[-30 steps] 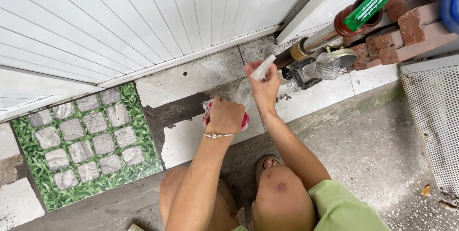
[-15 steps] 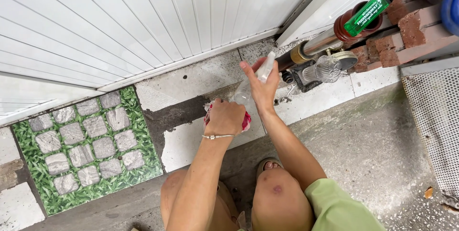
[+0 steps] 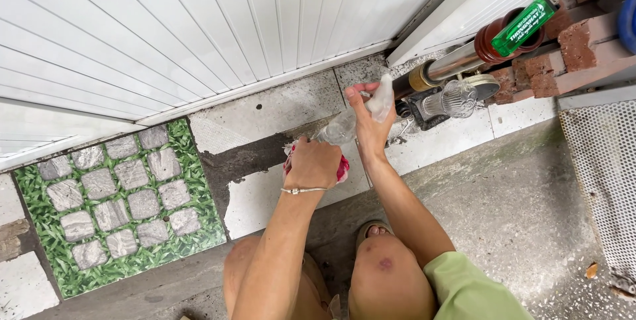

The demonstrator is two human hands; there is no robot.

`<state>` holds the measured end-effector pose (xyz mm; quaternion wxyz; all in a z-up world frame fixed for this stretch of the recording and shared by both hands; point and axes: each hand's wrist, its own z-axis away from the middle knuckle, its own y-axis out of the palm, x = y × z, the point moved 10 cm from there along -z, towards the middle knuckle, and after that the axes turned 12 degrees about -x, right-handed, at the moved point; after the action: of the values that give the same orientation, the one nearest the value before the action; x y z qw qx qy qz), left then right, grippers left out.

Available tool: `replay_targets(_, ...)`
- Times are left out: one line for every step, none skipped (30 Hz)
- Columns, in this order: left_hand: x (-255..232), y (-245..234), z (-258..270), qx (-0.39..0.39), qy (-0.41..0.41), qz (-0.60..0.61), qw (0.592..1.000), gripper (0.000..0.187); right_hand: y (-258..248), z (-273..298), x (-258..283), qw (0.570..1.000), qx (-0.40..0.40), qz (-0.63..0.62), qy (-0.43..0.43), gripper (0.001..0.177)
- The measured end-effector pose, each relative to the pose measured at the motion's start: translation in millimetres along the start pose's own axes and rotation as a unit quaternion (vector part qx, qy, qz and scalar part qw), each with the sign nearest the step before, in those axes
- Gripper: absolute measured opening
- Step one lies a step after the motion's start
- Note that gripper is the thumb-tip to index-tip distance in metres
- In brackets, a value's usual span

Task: Cleaning the glass and panels of a door using a spray bottle and cloth.

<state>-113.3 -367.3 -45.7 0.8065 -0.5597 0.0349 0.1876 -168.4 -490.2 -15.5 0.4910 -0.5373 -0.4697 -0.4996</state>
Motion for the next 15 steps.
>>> replay_targets(1,4,-3,0.001,0.000,0.001,1.000,0.030,2,-1,-1,1.000,0.000,-0.002,-0.003,0.046)
replay_targets(2,3,-5,0.000,0.000,0.002,1.000,0.030,1,-1,-6,1.000,0.001,-0.002,-0.005,0.046)
replay_targets(3,0,-6,-0.008,-0.006,0.016,1.000,0.038,-1,-2,-9,1.000,-0.014,0.014,-0.018,0.049)
replay_targets(5,-3,-8,-0.015,-0.012,0.030,0.999,0.049,-4,-3,-12,0.999,-0.028,0.029,-0.030,0.052)
replay_targets(9,-1,-11,-0.016,-0.012,0.030,0.999,0.049,-4,-1,-8,0.999,-0.027,0.029,-0.032,0.052)
replay_targets(14,-1,-15,-0.023,-0.024,0.035,0.999,0.061,-8,0,-4,0.998,-0.048,0.025,-0.035,0.048)
replay_targets(19,-1,-19,-0.030,-0.035,0.039,0.998,0.073,-12,1,1,0.997,-0.068,0.022,-0.038,0.045)
replay_targets(19,-12,-16,-0.030,-0.035,0.040,0.998,0.073,-11,1,-1,0.997,-0.068,0.022,-0.038,0.045)
replay_targets(18,-21,-14,-0.024,-0.036,0.064,0.997,0.091,-11,0,-4,0.997,-0.070,0.018,-0.038,0.044)
replay_targets(18,-32,-11,-0.019,-0.038,0.087,0.995,0.111,-10,-1,-6,0.997,-0.072,0.013,-0.038,0.043)
replay_targets(21,-24,-15,-0.019,-0.038,0.086,0.995,0.111,-9,0,-4,0.997,-0.072,0.012,-0.038,0.043)
replay_targets(25,-21,-19,-0.037,-0.040,0.079,0.995,0.111,2,3,1,0.998,-0.026,0.002,-0.054,0.041)
replay_targets(29,-17,-24,-0.055,-0.043,0.071,0.995,0.112,12,6,6,0.997,0.020,-0.007,-0.070,0.038)
replay_targets(33,-18,-25,-0.054,-0.043,0.072,0.995,0.112,13,5,3,0.997,0.021,-0.007,-0.069,0.038)
replay_targets(37,-22,-26,-0.077,-0.050,0.077,0.993,0.101,20,6,3,0.995,0.060,-0.014,-0.081,0.043)
